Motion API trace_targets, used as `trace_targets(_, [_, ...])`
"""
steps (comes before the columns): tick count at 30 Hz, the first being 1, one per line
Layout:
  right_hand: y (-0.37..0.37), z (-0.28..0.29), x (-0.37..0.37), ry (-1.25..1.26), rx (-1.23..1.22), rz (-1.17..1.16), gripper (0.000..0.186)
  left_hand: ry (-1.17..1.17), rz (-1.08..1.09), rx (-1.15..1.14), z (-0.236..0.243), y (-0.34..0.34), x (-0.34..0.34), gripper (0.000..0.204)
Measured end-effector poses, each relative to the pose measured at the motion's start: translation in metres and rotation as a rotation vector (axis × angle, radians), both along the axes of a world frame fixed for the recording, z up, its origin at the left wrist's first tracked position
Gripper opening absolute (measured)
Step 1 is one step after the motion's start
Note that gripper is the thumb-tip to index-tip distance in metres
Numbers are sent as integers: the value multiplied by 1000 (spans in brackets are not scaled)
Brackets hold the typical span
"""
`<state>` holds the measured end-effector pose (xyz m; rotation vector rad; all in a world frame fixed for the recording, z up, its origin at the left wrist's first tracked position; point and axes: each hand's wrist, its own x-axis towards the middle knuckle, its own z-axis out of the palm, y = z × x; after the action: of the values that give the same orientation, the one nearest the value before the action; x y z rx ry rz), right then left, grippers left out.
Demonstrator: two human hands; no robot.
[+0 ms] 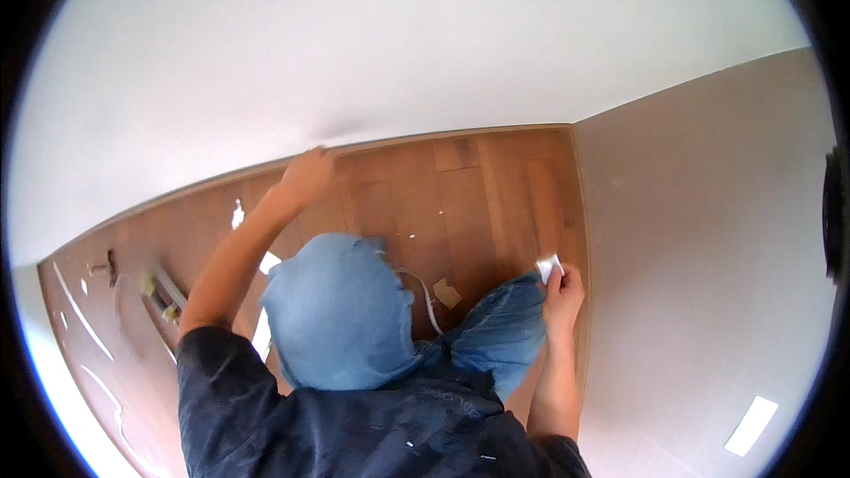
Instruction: The person installs wooden baseboards along the wall of a room. They use a hammer to tap the trim into position and a pneumatic nail gun to fasten the boards to the wall, handling small wooden blocks and thin strips of wood.
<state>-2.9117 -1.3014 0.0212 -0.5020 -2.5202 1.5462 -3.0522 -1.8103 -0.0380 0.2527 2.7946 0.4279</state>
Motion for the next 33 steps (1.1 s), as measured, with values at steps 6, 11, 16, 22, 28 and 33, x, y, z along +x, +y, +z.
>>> trace_targets(6, [71, -94, 45, -189, -31, -352, 23, 386, 152, -219, -123, -28, 33, 51])
trace_targets(11, [51, -115, 9, -125, 345, -323, 25, 363, 180, -267, -120, -23, 12, 39])
trace_targets(16, [40, -110, 1, -203, 321, -375, 25, 288, 224, -150, -120, -29, 11, 30])
trace_targets(22, [46, -119, 3, -238, 365, -395, 20, 48, 212, -214, -119, -34, -16, 27])
trace_targets(28, [41, -116, -3, -278, 286, -418, 19, 123, 192, -156, -105, -33, 6, 23])
trace_targets(33, [48, -120, 3, -228, 183, -451, 19, 32, 141, -138, -112, -43, 3, 23])
